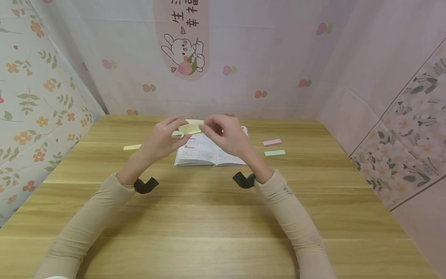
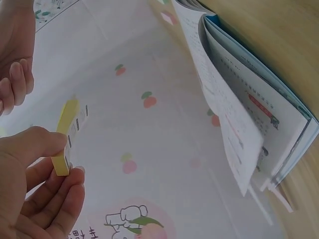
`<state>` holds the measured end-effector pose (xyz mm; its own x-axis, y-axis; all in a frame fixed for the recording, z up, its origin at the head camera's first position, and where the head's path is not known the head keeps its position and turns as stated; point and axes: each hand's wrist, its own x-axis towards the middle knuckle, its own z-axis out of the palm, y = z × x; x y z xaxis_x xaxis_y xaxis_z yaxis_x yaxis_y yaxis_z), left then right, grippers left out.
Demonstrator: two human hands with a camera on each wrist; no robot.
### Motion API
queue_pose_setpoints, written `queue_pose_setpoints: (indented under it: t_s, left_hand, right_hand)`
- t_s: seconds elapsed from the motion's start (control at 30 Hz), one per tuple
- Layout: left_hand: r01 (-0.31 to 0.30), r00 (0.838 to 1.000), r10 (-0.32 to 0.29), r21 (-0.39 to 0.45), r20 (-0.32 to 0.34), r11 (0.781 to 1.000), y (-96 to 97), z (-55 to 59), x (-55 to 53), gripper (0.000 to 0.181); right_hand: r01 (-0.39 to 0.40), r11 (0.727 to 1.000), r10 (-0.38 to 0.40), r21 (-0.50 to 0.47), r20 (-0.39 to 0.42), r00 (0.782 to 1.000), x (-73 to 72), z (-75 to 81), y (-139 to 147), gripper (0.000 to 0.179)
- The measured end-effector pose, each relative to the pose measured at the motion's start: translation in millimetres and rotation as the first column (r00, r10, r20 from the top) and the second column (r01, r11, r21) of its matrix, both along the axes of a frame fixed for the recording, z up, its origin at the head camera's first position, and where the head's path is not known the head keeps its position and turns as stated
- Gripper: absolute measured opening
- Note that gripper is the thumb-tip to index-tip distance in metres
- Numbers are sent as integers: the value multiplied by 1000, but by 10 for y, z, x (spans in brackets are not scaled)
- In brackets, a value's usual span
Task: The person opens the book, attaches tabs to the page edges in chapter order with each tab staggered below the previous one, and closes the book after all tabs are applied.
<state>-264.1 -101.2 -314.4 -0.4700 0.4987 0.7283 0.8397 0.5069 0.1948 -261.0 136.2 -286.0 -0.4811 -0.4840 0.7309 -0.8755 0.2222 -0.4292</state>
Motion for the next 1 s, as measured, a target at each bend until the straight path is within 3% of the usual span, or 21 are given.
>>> queue_pose_setpoints:
  t_s: [0.4, 0.6, 1.0]
  left_hand:
    - [-25, 995, 20, 50, 94, 998, 25, -26, -81, 19]
    - [-13, 993, 6, 59, 117, 998, 118, -12, -86, 20]
    - [26, 985, -37, 69, 166, 997, 358, -95, -163, 20]
  right_hand:
    - [62, 995, -49, -84, 146, 988, -31, 151, 225, 12]
    - [119, 988, -98, -99, 193, 976, -68, 192, 343, 17]
    - [150, 973, -91, -176, 306, 948, -120, 360, 710, 23]
